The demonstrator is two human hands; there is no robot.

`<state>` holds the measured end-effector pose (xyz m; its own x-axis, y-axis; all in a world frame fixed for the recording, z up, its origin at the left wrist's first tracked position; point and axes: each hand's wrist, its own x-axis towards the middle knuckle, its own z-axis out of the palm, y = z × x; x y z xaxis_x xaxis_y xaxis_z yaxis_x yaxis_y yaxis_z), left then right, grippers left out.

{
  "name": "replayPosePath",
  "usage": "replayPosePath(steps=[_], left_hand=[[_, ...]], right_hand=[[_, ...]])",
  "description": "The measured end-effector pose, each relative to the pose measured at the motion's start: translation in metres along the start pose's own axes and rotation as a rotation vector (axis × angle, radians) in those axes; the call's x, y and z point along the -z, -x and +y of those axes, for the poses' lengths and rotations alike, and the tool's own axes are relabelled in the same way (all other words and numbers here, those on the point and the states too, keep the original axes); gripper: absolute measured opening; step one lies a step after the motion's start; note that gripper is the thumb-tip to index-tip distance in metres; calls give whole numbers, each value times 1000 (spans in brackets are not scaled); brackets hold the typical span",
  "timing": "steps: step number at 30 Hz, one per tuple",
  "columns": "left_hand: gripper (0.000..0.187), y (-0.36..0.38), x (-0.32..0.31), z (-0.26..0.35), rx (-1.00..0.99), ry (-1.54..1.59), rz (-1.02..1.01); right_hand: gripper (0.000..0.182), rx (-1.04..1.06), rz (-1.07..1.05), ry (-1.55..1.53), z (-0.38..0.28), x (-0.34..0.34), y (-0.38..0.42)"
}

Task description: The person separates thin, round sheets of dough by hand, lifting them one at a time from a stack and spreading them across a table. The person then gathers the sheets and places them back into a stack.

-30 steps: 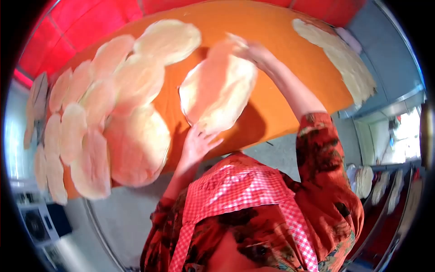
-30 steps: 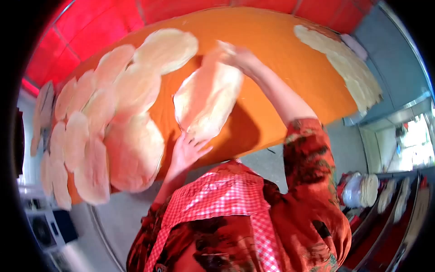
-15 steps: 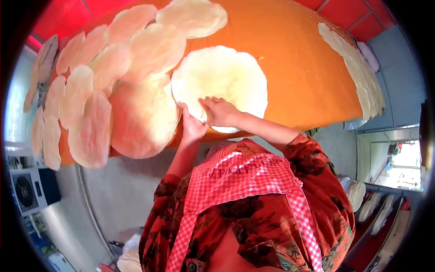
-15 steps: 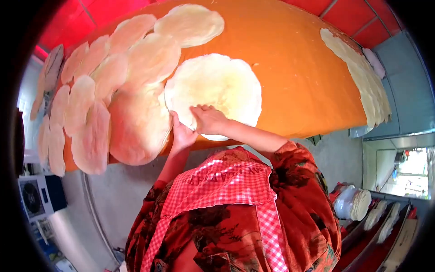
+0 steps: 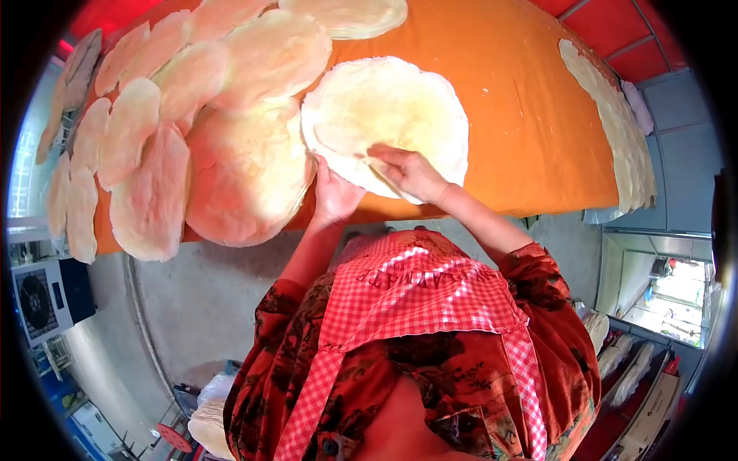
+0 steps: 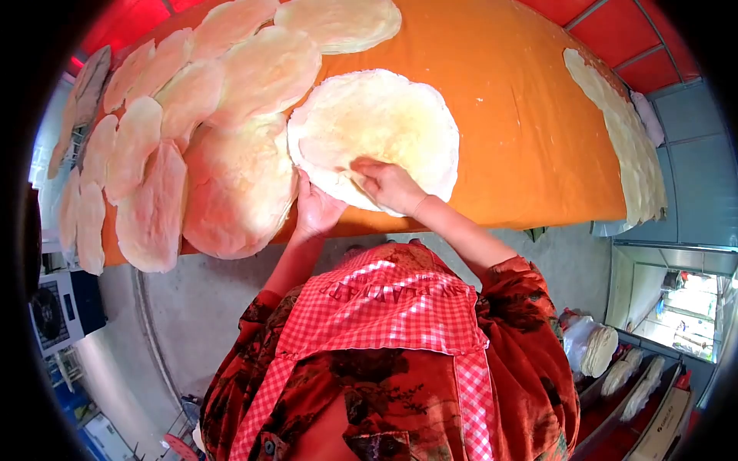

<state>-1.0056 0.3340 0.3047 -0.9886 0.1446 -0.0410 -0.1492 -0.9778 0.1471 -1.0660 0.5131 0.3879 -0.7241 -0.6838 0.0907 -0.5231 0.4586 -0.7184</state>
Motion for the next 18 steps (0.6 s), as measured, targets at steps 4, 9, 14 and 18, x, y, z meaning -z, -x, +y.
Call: replayPosePath(steps=[4,9,14,18], left_hand=[[66,2,-13,1,2,-6,7],[63,11,-13,1,3,13,15],[52,15,-8,-3,21,-184,112],[65,22,-4,-5,-23,-277,189]], right_hand=[[11,-322,27,33,-4,39,-32],[11,96,249,432,-70,76,-72],[19,121,64,444,-36,-26,-50],[49,146,-44,353,-4,-33,-14]])
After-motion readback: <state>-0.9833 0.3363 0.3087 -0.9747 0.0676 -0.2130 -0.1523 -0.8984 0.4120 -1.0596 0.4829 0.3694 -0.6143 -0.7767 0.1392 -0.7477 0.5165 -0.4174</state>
